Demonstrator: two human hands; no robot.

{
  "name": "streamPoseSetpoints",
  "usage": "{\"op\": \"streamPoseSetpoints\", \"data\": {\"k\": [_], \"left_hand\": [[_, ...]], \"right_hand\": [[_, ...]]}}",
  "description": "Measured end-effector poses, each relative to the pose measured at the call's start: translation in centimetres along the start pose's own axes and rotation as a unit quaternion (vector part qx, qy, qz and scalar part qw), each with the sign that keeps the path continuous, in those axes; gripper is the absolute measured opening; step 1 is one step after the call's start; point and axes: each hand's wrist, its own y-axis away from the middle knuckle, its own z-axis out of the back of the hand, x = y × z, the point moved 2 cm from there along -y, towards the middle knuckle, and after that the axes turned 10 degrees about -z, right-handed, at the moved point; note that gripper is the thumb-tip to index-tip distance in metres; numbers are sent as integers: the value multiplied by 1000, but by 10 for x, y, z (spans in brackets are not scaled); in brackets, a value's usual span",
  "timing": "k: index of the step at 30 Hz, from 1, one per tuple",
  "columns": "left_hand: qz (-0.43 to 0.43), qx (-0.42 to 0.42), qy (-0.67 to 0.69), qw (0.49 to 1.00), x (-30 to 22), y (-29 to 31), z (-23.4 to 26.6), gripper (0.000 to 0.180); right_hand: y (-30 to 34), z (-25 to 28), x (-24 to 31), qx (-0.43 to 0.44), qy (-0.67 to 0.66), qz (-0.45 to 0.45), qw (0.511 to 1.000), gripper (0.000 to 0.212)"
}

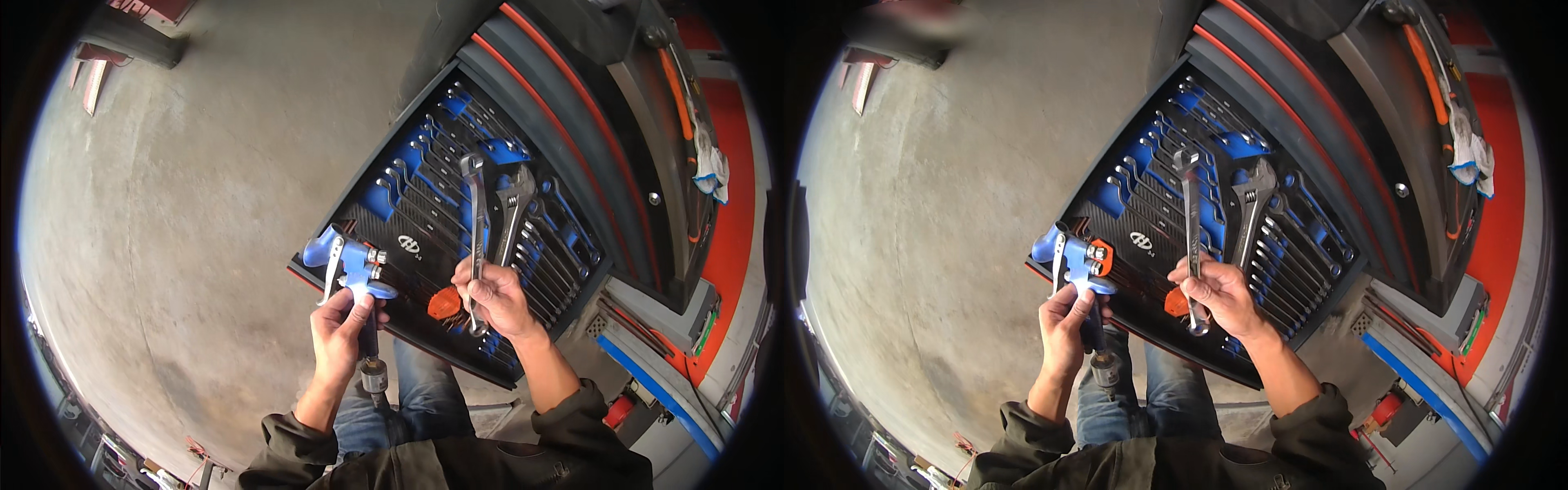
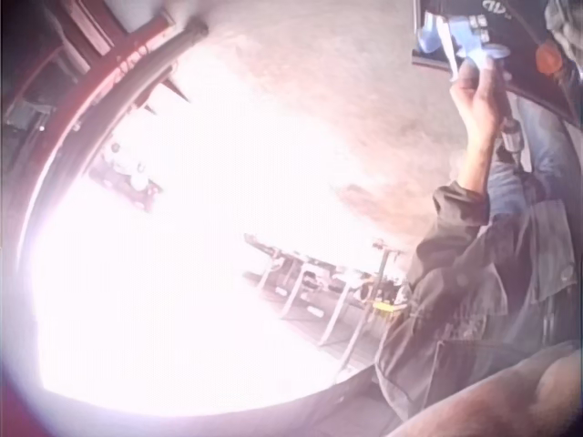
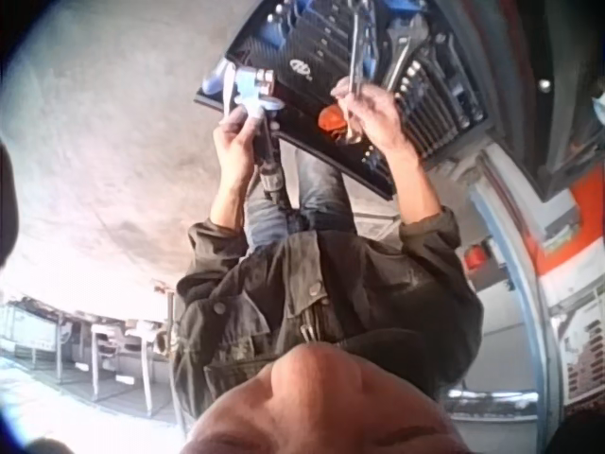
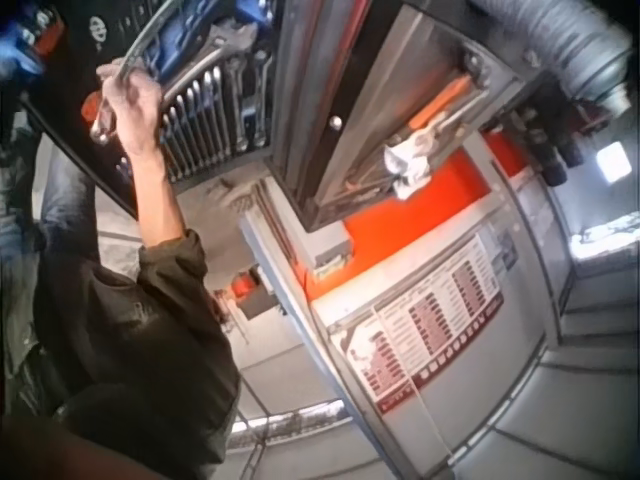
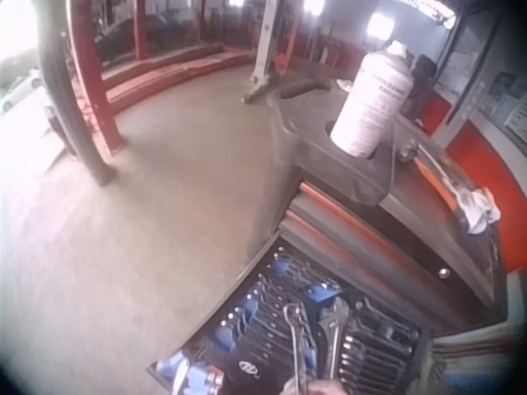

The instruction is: The person opens a tool chest drawer and selects a socket, attaching it to a blue pneumatic impact wrench. They then open another drawer, select a wrench, and use it to tighten a fitting on the tool. The person continues to adjust the tool using the wrench.

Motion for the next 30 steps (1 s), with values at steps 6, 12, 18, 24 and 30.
{"op": "streamPoseSetpoints", "data": {"k": [6, 12, 18, 24, 30], "left_hand": [[46, 26, 28, 998, 5, 18, -6, 24], [41, 45, 11, 998, 0, 24, -9, 23], [26, 83, -42, 995, -4, 26, -3, 25], [48, 92, -28, 994, -7, 25, 1, 23], [64, 85, -10, 994, -9, 22, 8, 26]], "right_hand": [[-10, -26, 18, -2, -106, 58, 993, 19], [-12, -35, 11, -35, -167, 42, 984, 10], [-17, -37, 10, -56, -129, 41, 989, 8], [-19, -36, 4, -24, -148, 14, 989, 11], [-15, -33, 10, 51, -142, 11, 989, 13]]}}
